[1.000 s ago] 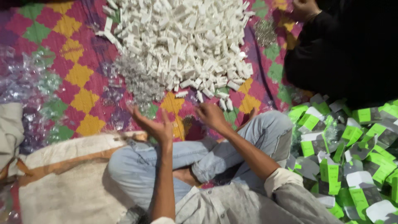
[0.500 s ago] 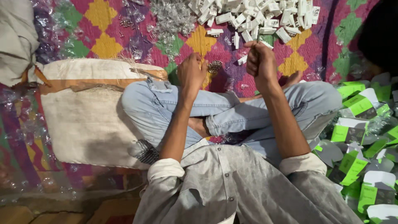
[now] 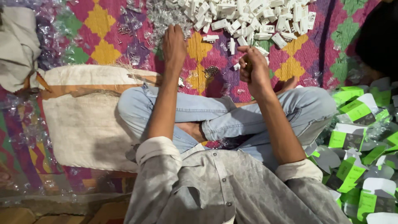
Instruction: The person sits on a patterned mat and repeatedly picks up small white plastic electrical components and metal screws. They insert the screws into the components by hand and place the assembled units into a growing pile. The person continues this repetitive assembly process throughout the clip.
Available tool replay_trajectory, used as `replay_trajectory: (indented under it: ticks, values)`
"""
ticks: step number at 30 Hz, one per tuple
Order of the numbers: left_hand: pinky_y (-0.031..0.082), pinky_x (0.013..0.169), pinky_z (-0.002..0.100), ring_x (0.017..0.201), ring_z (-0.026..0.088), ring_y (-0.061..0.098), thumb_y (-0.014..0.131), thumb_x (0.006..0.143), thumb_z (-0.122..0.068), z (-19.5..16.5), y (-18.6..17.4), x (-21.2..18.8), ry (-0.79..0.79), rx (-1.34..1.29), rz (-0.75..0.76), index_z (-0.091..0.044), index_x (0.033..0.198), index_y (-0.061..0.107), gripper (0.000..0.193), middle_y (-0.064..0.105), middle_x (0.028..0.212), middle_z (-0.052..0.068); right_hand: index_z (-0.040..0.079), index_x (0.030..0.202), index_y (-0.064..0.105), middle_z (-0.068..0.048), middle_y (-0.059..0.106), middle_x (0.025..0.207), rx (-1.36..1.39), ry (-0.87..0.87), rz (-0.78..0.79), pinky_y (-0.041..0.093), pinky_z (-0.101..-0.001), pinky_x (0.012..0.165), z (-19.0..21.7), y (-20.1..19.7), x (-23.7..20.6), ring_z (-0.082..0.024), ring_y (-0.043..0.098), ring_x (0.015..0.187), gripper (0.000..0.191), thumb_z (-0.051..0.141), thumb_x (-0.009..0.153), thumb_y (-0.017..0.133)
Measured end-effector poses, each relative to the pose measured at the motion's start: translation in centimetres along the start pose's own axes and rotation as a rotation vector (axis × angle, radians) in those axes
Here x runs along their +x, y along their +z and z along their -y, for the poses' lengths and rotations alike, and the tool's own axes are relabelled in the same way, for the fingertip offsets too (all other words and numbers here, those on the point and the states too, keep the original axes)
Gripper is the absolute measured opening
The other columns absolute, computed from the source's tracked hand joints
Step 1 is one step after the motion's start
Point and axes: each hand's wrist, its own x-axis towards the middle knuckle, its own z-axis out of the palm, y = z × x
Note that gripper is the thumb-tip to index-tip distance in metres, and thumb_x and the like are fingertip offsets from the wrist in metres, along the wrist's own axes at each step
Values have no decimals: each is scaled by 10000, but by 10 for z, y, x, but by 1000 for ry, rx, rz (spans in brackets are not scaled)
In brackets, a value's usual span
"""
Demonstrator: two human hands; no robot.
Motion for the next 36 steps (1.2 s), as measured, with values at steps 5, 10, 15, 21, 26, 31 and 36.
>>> replay_trajectory:
  ticks: [5, 10, 15, 21, 26, 31, 36]
  values:
    - [587, 826, 348, 945, 277, 709, 674, 834, 119, 0, 3, -2, -22, 15, -104, 24, 1127, 688, 308, 694, 1120, 204, 74, 1206, 585, 32, 469, 726, -12, 28, -6, 232, -236, 422, -9, -5, 5, -56, 316, 491, 276, 294, 1097, 458]
    - [580, 643, 317, 781, 230, 740, 535, 971, 122, 2, -2, -7, -372, -277, 68, -5, 1132, 639, 229, 710, 1009, 165, 79, 1190, 590, 31, 468, 727, -31, 14, -3, 233, -236, 423, -12, -5, 6, -54, 321, 493, 268, 293, 1099, 456]
    - [626, 696, 257, 814, 128, 736, 745, 833, 43, 8, -11, -22, -200, -718, -118, -37, 1009, 661, 211, 740, 952, 96, 93, 1130, 617, 38, 475, 702, -78, 18, -58, 219, -232, 396, -12, -1, 8, -49, 326, 463, 240, 275, 1076, 472]
    - [613, 759, 252, 851, 132, 704, 746, 906, 36, 5, -6, -74, -146, -1127, -24, -22, 1077, 670, 196, 722, 975, 83, 99, 1110, 642, 65, 474, 712, -304, -15, 13, 234, -219, 429, -22, 9, 7, -22, 340, 519, 214, 275, 1089, 523]
    - [613, 696, 223, 801, 102, 722, 721, 935, -16, 5, 1, -85, -227, -937, -84, -59, 1064, 705, 136, 747, 944, 44, 73, 1089, 669, 52, 512, 720, -663, -164, 58, 326, -236, 504, -33, 18, 7, -40, 414, 596, 230, 257, 1099, 533]
    - [582, 697, 242, 800, 113, 736, 742, 914, -16, 11, 7, -71, -235, -972, -286, -43, 1028, 691, 127, 757, 894, 54, 58, 1086, 684, 33, 545, 722, -739, -195, 50, 355, -254, 535, -34, 21, 7, -54, 453, 624, 247, 258, 1097, 540]
    - [564, 636, 246, 742, 109, 716, 699, 942, -59, 12, 4, -69, -340, -755, -348, -67, 1010, 725, 74, 761, 879, 26, 57, 1088, 690, 22, 559, 700, -811, -164, 16, 351, -264, 513, -35, 22, 7, -62, 455, 596, 258, 267, 1092, 540]
